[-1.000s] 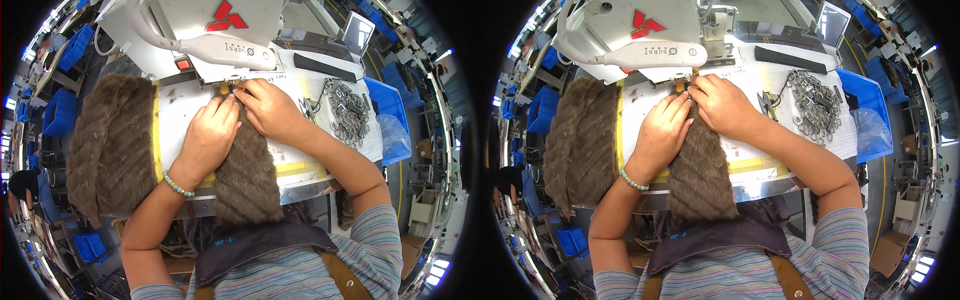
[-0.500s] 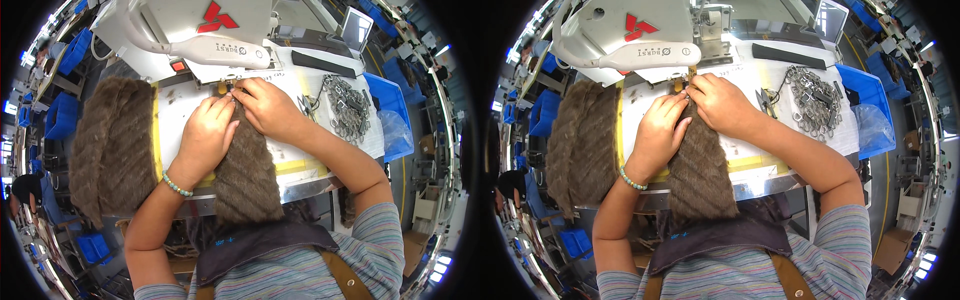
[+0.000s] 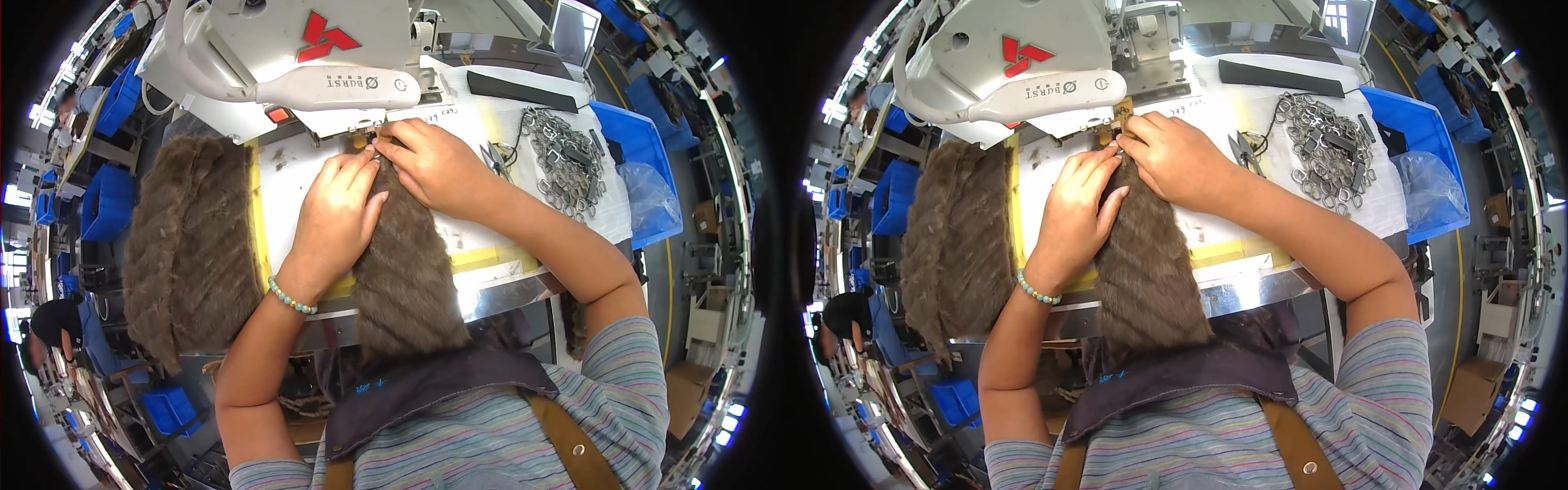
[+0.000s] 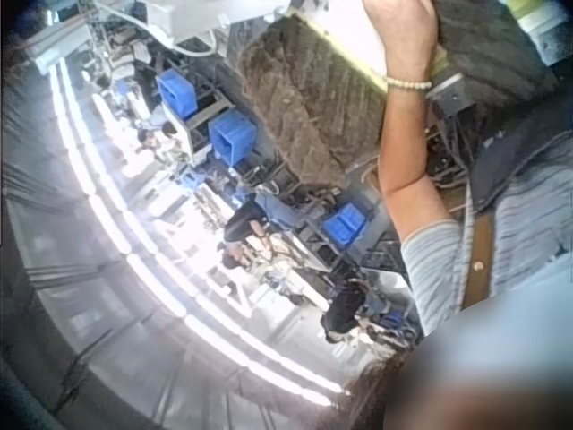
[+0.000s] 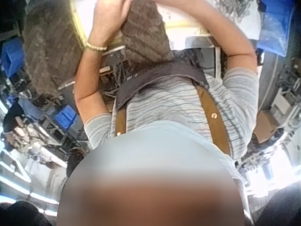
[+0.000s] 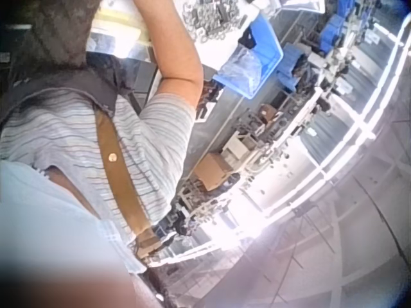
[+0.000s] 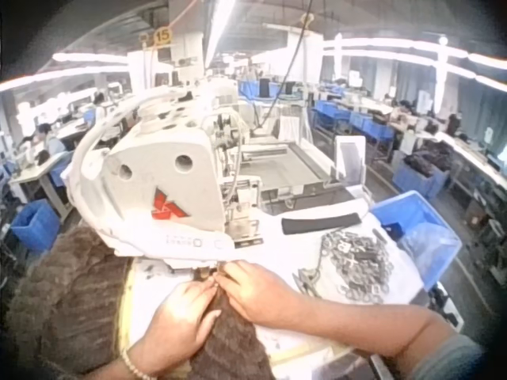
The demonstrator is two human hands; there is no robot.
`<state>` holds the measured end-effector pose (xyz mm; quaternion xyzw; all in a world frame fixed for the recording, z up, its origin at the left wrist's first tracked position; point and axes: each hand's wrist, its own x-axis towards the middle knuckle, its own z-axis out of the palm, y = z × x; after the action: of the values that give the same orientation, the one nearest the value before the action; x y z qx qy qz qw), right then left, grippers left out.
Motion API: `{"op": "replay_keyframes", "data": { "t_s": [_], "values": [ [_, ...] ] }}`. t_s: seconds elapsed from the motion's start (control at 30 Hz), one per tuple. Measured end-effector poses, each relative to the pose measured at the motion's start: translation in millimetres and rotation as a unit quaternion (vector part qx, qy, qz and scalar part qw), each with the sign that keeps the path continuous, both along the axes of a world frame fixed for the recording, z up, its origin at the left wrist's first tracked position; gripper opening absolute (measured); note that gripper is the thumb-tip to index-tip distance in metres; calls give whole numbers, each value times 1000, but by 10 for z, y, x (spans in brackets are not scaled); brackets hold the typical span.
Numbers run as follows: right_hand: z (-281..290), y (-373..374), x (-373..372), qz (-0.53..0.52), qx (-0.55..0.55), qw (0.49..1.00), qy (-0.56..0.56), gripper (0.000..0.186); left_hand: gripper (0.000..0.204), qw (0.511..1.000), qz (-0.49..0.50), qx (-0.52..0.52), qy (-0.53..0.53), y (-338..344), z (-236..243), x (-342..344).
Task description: Attaching metal rings and hardware to strips of faux fur using a machine and tools.
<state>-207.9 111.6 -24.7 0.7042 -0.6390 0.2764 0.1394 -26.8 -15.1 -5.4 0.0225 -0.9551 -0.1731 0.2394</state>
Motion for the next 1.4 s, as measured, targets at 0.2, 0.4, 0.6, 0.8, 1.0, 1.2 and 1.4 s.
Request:
{"op": "replay_keyframes", "data": {
  "t_s": [0.2, 0.4, 0.6, 0.8, 1.0, 1.2, 1.4],
  "values": [
    [21, 11, -22, -1, 10, 1000, -8, 36, 40, 1000, 3, -11, 1, -9, -27, -5],
    [50, 24, -19, -11, 54, 998, -28, 43, 40, 1000, 9, -20, 14, -46, -90, -18],
    [19, -23, -46, 10, 7, 1000, -14, 34, 39, 999, 16, -30, 23, -58, -102, -26],
    [68, 7, 19, 30, 2, 999, -16, 29, 35, 999, 23, -39, 7, -21, -72, 0],
    [100, -1, 18, 19, 8, 1000, 4, 22, 32, 998, 13, -63, 17, -14, 20, 54],
    [98, -30, 11, 12, -7, 997, 82, 22, 23, 997, 53, -47, 3, -92, 140, 135],
    [229, -137, 78, -15, 10, 982, 187, 9, 18, 995, 63, -15, 70, -177, 24, 129]
  ]
}}
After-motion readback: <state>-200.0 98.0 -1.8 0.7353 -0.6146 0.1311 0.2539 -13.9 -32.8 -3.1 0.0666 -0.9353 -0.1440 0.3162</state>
